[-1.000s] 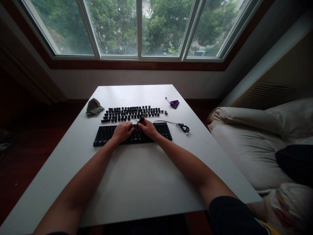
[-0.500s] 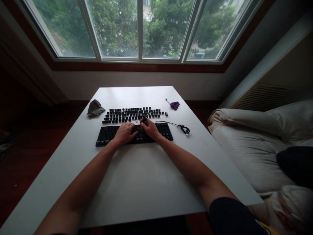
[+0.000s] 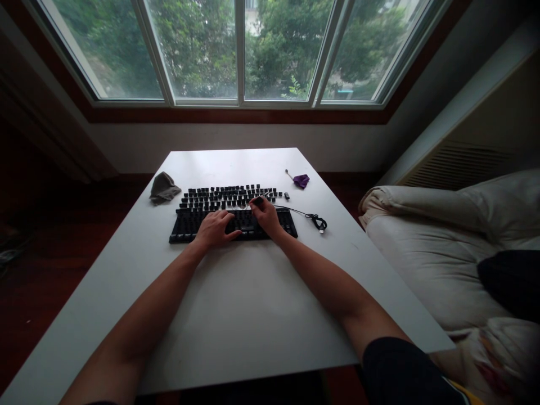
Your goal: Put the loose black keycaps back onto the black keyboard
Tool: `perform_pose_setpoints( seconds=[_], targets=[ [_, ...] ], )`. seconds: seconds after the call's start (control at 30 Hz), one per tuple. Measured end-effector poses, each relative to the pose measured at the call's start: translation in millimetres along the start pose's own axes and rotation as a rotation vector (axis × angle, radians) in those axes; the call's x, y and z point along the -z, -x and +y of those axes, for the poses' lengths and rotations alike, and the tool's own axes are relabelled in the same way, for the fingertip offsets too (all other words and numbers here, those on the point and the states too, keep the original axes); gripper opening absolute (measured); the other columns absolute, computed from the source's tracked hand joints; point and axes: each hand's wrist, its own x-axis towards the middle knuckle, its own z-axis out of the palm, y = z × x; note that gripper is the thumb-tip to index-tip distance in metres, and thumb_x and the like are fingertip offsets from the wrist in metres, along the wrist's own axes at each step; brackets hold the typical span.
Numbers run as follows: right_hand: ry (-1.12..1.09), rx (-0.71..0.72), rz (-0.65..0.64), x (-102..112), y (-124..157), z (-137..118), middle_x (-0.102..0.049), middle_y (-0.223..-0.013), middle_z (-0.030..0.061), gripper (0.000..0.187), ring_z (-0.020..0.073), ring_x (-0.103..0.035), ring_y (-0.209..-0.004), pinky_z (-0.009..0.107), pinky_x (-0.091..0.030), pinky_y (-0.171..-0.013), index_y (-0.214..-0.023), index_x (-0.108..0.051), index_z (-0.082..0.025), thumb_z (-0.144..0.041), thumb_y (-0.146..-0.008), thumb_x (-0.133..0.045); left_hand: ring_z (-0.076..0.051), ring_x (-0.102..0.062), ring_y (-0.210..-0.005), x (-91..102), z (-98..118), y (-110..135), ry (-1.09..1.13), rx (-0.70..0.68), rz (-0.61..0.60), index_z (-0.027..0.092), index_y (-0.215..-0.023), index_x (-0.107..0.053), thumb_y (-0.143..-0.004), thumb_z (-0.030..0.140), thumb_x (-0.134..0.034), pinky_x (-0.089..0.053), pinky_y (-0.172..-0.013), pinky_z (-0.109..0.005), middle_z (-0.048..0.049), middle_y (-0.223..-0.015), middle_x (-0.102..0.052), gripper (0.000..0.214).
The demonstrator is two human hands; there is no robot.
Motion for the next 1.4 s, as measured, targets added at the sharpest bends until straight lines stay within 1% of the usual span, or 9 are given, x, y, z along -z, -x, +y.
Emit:
perform_pose_setpoints(
  seconds=[0.13,0.4,0.57,0.7,0.9,1.07,1.2,1.3,1.4],
  targets=[
    [-0.03,-0.036,0.001,0.1,-1.0,-0.4,-0.062,-0.074,0.0004,0.029,0.0154,-0.058,-0.066,0.028,-0.048,-0.065,-0.092,-0.063,-0.021,-0.048,-0.086,-0.06,-0.03,-0.061,-0.103,-0.5,-1.1,0.8,0.009,0.028,0.03,0.022,-0.121,-0.063,-0.091,0.057,-0.058,-0.044,-0.095,-0.045,-0.0113,-0.111,-0.067,0.046],
    [-0.075,-0.096,-0.013,1.7,-0.3,-10.1,-0.058,-0.066,-0.0016,0.034,0.0135,-0.053,-0.06,0.026,-0.045,-0.061,-0.09,-0.061,-0.021,-0.054,-0.09,-0.052,-0.028,-0.061,-0.101,-4.7,-0.1,1.1,-0.001,0.057,0.048,0.024,-0.11,-0.066,-0.092,0.047,-0.058,-0.045,-0.092,-0.042,-0.0097,-0.106,-0.068,0.03],
    [-0.088,-0.059,0.052,1.7,-0.1,-5.4,-0.058,-0.065,-0.0023,0.032,0.0137,-0.054,-0.06,0.026,-0.044,-0.062,-0.091,-0.059,-0.022,-0.053,-0.092,-0.052,-0.026,-0.061,-0.097,-1.6,-8.0,2.6,0.009,0.22,0.25,0.023,-0.092,-0.066,-0.099,0.036,-0.044,-0.043,-0.093,-0.041,-0.0086,-0.098,-0.068,0.027],
    [-0.072,-0.067,0.087,2.9,-0.8,-2.4,-0.057,-0.064,-0.0026,0.032,0.0141,-0.054,-0.06,0.026,-0.044,-0.061,-0.093,-0.058,-0.022,-0.053,-0.092,-0.05,-0.025,-0.061,-0.094,0.8,-17.7,3.3,0.034,0.403,0.426,0.022,-0.09,-0.064,-0.1,0.032,-0.041,-0.043,-0.09,-0.04,-0.0084,-0.095,-0.068,0.027],
    [-0.052,-0.074,0.11,4.9,-0.3,-7.0,-0.055,-0.063,-0.0029,0.033,0.0142,-0.053,-0.059,0.026,-0.044,-0.061,-0.093,-0.056,-0.022,-0.055,-0.093,-0.049,-0.024,-0.061,-0.093,0.2,-24.4,3.9,0.098,0.464,0.516,0.022,-0.088,-0.06,-0.101,0.03,-0.038,-0.044,-0.088,-0.038,-0.0082,-0.094,-0.068,0.027],
    [-0.07,-0.053,0.141,6.1,-1.3,-6.6,-0.056,-0.062,-0.0028,0.034,0.0141,-0.053,-0.058,0.026,-0.044,-0.06,-0.094,-0.057,-0.022,-0.055,-0.094,-0.049,-0.025,-0.06,-0.094,-0.3,-18.8,4.1,0.058,0.385,0.449,0.022,-0.09,-0.061,-0.101,0.032,-0.04,-0.044,-0.091,-0.04,-0.0082,-0.094,-0.067,0.027],
    [-0.091,-0.075,0.141,6.5,-1.6,-7.2,-0.061,-0.067,-0.0009,0.041,0.0142,-0.055,-0.059,0.027,-0.046,-0.061,-0.105,-0.061,-0.021,-0.058,-0.094,-0.047,-0.025,-0.059,-0.101,-1.8,-3.1,2.8,0.073,0.103,0.231,0.022,-0.098,-0.066,-0.101,0.035,-0.043,-0.043,-0.097,-0.041,-0.0084,-0.101,-0.067,0.026],
    [-0.135,-0.08,0.1,6.2,-1.2,-9.0,-0.068,-0.078,0.0026,0.049,0.0138,-0.057,-0.06,0.027,-0.046,-0.059,-0.117,-0.062,-0.02,-0.06,-0.096,-0.044,-0.026,-0.058,-0.11,-3.3,10.1,2.0,0.104,-0.109,0.068,0.024,-0.114,-0.065,-0.098,0.039,-0.05,-0.042,-0.101,-0.043,-0.009,-0.118,-0.066,0.027],
    [-0.132,-0.091,0.119,6.5,-1.9,-10.2,-0.069,-0.084,0.0045,0.051,0.0146,-0.06,-0.065,0.026,-0.047,-0.058,-0.12,-0.061,-0.019,-0.061,-0.096,-0.043,-0.029,-0.054,-0.121,-5.1,17.5,1.5,0.105,-0.216,-0.039,0.025,-0.128,-0.061,-0.094,0.043,-0.058,-0.041,-0.103,-0.045,-0.0098,-0.132,-0.062,0.038]
  ],
)
